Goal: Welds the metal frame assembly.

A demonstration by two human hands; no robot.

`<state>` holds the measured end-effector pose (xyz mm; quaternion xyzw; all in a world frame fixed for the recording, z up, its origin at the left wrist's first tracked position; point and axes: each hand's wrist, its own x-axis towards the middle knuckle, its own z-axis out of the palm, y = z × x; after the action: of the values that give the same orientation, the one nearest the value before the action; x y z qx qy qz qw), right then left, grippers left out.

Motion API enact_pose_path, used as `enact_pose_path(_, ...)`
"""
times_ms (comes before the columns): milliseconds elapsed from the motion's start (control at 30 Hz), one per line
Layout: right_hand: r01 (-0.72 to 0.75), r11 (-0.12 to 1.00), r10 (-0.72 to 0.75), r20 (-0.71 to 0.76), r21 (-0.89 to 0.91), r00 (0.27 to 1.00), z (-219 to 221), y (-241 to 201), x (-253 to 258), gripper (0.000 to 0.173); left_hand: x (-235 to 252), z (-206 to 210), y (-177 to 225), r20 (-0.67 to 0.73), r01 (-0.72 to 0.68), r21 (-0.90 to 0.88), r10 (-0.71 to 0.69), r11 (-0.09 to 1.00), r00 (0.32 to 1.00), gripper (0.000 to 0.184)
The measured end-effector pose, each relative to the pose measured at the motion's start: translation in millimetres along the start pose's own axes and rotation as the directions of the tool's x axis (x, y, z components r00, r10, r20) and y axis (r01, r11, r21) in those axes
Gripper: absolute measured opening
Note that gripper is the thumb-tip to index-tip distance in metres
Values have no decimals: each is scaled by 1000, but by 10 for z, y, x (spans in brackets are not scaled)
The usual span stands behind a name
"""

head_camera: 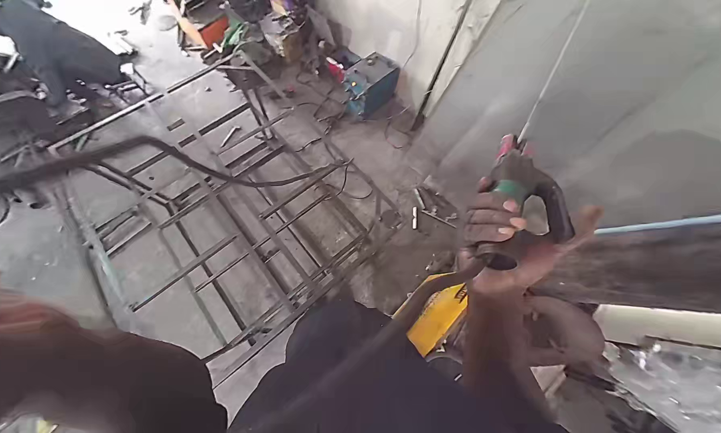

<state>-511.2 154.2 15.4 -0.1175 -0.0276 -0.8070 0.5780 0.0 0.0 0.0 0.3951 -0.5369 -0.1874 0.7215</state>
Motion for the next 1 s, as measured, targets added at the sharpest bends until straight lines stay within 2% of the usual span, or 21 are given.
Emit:
enact_pose_path(33, -18, 1000, 18, -47, 1, 999, -108, 101, 5, 96, 49, -47, -13, 206, -41, 91, 21, 995, 978, 17)
enact_pose_path(100, -61, 997, 66, -134, 37, 989, -286, 296, 11, 93, 191, 259, 191, 468, -170, 355, -18, 919, 884, 24)
enact_pose_path(167, -92, 995, 97, -218, 31, 971, -478, 476, 13, 88, 140, 567, 226, 598, -278, 634, -229, 721, 768, 32)
enact_pose_path(200, -91, 996, 85, -284, -7, 955, -584, 558, 10, 86, 39, 618, 73, 614, -266, 713, -395, 649, 683, 31)
enact_pose_path(267, -100, 992, 57, -423, -79, 904, -804, 710, -2, 82, -290, 530, -512, 566, -235, 823, -712, 517, 416, 35)
enact_pose_path(333, -109, 986, 23, -544, -127, 839, -979, 890, 18, 77, -681, 401, -1085, 481, -310, 846, -872, 435, 91, 43)
enact_pose_path(400, -168, 961, -12, -637, -221, 771, -1113, 1068, 3, 71, -1009, 242, -1514, 470, -355, 779, -856, 517, -216, 41)
enact_pose_path(433, -214, 936, -37, -681, -281, 731, -1162, 1154, -23, 70, -1108, 164, -1717, 484, -310, 745, -799, 590, -357, 40)
enact_pose_path(467, -263, 907, -56, -714, -328, 698, -1204, 1231, -61, 70, -1161, 95, -1942, 518, -225, 717, -720, 660, -462, 46)
enact_pose_path(500, -314, 878, -70, -746, -361, 662, -1229, 1302, -102, 70, -1155, 66, -2154, 568, -136, 697, -658, 704, -494, 55)
enact_pose_path(533, -359, 854, -80, -777, -377, 625, -1236, 1370, -143, 70, -1096, 70, -2354, 619, -63, 689, -631, 722, -468, 59)
enact_pose_path(567, -399, 832, -85, -800, -385, 594, -1236, 1437, -186, 71, -997, 96, -2554, 665, -13, 682, -628, 731, -405, 60)
enact_pose_path(633, -455, 791, -115, -830, -409, 546, -1218, 1578, -270, 68, -742, 204, -3014, 701, -7, 687, -665, 727, -258, 53)
enact_pose_path(700, -485, 762, -143, -842, -429, 520, -1213, 1663, -348, 69, -440, 395, -3504, 669, -51, 730, -728, 681, -149, 44)
enact_pose_path(800, -508, 743, -140, -844, -436, 518, -1152, 1699, -491, 73, -18, 708, -4252, 647, -68, 762, -762, 644, 22, 37)
enact_pose_path(867, -518, 713, -154, -825, -473, 543, -1051, 1713, -552, 70, 210, 937, -4738, 639, -49, 767, -755, 640, 151, 35)
enact_pose_path(933, -520, 675, -196, -807, -523, 557, -946, 1760, -550, 62, 424, 1190, -5213, 622, -23, 768, -738, 640, 262, 37)
enact_pose_path(1000, -496, 672, -242, -797, -549, 554, -912, 1792, -586, 58, 656, 1458, -5613, 598, -38, 779, -724, 626, 343, 47)
